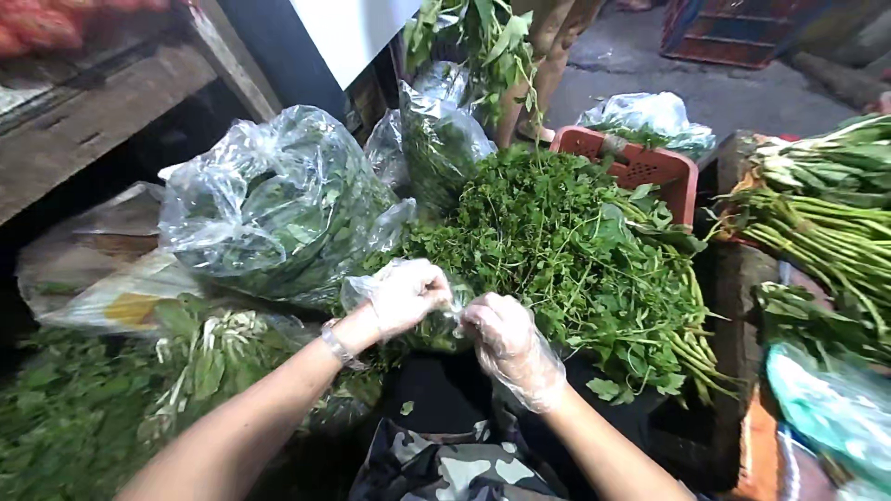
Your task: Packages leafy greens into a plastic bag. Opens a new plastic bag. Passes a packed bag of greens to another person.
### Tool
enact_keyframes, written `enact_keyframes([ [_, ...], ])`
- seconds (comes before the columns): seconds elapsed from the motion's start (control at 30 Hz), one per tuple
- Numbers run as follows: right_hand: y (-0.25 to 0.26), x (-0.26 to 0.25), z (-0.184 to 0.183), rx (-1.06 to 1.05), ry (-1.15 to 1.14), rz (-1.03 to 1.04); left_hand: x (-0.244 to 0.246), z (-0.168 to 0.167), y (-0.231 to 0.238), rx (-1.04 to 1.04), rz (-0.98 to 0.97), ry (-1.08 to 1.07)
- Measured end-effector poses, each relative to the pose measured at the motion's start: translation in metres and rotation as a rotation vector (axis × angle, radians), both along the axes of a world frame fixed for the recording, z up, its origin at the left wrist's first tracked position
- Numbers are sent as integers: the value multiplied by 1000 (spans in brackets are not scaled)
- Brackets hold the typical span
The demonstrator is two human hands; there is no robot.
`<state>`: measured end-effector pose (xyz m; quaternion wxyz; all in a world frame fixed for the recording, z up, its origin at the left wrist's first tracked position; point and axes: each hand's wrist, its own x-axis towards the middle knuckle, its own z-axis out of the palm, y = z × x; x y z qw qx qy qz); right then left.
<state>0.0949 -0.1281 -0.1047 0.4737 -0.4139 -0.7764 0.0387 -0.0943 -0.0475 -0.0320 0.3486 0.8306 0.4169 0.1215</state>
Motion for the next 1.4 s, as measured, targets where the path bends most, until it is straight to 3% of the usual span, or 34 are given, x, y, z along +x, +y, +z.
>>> enact_keyframes([
  [0.13, -8, 13, -16, -199, 4, 78, 3, -8, 1, 15, 133, 215],
  [0.2, -1, 21, -6, -377, 216, 131, 0, -17, -3, 72, 179, 61],
  [0.3, 10, 40, 43, -555, 530, 101, -5, -24, -11, 294, 302, -255],
  [0.4, 18, 81, 105, -513, 528, -80, -15, -26, -12, 359, 401, -395],
  [0.5, 27, 126, 159, -387, 430, -205, -24, -35, -15, 299, 446, -398],
  [0.6, 51, 164, 199, -250, 396, -188, -27, -43, -18, 167, 475, -370],
  [0.67, 73, 171, 222, -194, 394, -184, -26, -52, -21, 96, 499, -377],
  [0.77, 101, 154, 249, -210, 374, -357, -21, -63, -24, -6, 522, -384],
  [0.9, 148, 147, 264, -375, 511, -378, -12, -63, -20, -100, 493, -373],
  [1.17, 195, 114, 280, -327, 700, -234, -1, -56, -5, -146, 425, -403],
  [1.3, 193, 103, 287, -316, 613, -204, 3, -63, -8, -164, 403, -408],
  [1.4, 211, 132, 286, -349, 369, -78, 7, -61, 2, -139, 386, -400],
])
